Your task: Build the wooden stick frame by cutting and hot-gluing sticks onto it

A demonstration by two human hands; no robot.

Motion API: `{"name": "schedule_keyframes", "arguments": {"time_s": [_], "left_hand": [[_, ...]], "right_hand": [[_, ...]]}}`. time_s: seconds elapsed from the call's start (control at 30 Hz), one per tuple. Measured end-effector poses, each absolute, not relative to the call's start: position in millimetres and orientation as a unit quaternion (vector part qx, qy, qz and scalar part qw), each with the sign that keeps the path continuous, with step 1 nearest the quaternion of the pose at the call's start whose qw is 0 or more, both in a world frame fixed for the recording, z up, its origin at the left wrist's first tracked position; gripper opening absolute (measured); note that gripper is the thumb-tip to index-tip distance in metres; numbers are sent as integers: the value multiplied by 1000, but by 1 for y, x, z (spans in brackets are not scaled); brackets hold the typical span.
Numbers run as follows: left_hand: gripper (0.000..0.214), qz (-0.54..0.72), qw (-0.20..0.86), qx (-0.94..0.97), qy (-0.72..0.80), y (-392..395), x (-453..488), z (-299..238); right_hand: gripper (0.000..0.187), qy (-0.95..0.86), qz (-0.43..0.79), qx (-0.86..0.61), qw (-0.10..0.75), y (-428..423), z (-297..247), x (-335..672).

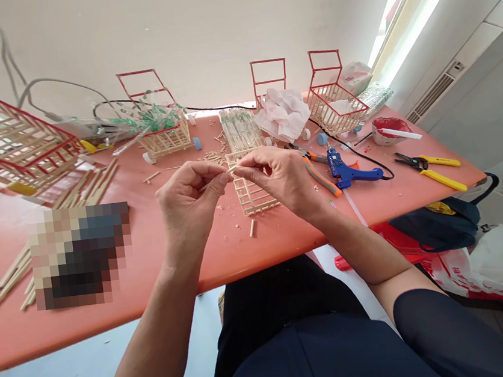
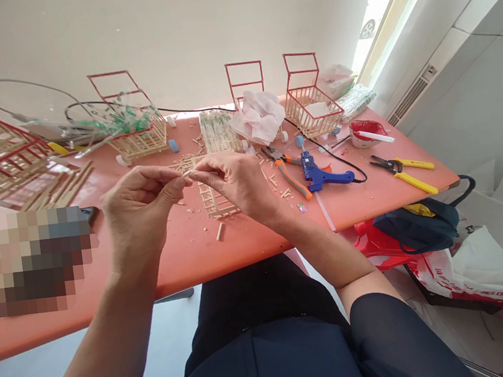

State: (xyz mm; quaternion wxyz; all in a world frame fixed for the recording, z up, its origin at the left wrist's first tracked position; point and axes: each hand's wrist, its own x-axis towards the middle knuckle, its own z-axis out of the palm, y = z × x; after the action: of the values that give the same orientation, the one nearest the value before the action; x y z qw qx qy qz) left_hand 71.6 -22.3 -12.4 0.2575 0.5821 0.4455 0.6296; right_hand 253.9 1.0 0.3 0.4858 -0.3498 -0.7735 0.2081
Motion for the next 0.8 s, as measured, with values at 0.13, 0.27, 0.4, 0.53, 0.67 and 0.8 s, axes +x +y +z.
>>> {"name": "schedule_keyframes", "arguments": {"time_s": [0.13,0.27,0.4,0.53,0.67,0.8], "left_hand": [[8,629,275,582,436,-21,71,-14],[9,629,278,584,431,-19,70,-15],[8,629,274,589,427,-19,69,-16],[7,624,256,593,440,-20,68,-17],[7,625,248,590,447,-19,67,-18],[7,622,247,591,451,-18,66,-19]], "right_hand": [[63,-776,219,-348,478,1,1,254],[62,-775,237,-347,472,1,2,255],[61,-776,234,-356,464,0,3,255],[62,-776,224,-361,466,0,4,255],[61,-773,242,-361,462,1,3,256],[59,-774,268,-355,451,4,1,257]]}}
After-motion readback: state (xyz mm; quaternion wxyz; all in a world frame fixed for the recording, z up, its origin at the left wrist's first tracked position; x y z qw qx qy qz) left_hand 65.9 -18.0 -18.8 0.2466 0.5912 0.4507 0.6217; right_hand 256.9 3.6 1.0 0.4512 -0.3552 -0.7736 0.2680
